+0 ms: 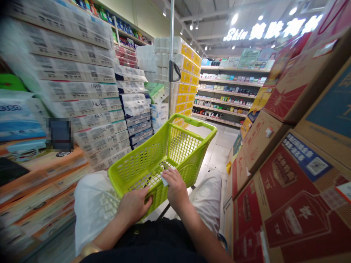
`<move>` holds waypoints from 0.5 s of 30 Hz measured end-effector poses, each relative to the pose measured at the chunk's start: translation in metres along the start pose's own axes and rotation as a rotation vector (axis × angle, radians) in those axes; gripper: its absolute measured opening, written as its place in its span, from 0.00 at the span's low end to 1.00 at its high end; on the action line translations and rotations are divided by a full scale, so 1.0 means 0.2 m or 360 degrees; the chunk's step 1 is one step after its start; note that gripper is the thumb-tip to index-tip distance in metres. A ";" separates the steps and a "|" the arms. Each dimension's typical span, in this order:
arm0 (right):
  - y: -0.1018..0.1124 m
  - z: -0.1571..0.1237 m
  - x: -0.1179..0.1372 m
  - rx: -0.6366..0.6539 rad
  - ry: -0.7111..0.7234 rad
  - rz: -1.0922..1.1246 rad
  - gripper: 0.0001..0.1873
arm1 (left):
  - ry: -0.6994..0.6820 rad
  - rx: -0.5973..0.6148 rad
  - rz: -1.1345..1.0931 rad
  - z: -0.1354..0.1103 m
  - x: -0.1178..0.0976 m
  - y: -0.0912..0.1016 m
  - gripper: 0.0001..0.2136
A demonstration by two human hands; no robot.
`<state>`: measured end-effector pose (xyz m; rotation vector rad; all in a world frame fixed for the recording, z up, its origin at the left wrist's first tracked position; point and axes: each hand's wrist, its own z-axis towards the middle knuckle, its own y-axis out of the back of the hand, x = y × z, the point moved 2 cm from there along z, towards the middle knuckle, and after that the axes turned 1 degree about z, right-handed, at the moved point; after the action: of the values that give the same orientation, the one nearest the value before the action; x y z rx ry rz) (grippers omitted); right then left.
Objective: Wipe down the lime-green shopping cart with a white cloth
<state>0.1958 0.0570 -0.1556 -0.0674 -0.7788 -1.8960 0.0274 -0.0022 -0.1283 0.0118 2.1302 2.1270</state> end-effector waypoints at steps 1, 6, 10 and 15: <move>-0.01 -0.01 0.02 0.0021 0.0013 0.0012 0.25 | -0.0004 -0.0003 -0.0002 0.00 0.01 0.00 0.12; -0.02 -0.02 0.04 0.0065 0.0028 0.0036 0.25 | -0.0005 0.0008 -0.0005 0.00 0.03 -0.01 0.11; 0.00 0.00 0.01 -0.0035 -0.0015 -0.0019 0.26 | 0.0005 0.0027 0.0002 0.01 0.02 0.00 0.10; -0.04 -0.02 0.09 0.0106 0.0082 0.0017 0.25 | -0.0017 0.0040 -0.0015 0.01 0.03 0.01 0.11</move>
<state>0.1814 0.0427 -0.1553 0.0185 -0.8044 -1.8533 0.0214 0.0007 -0.1260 0.0154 2.1463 2.0905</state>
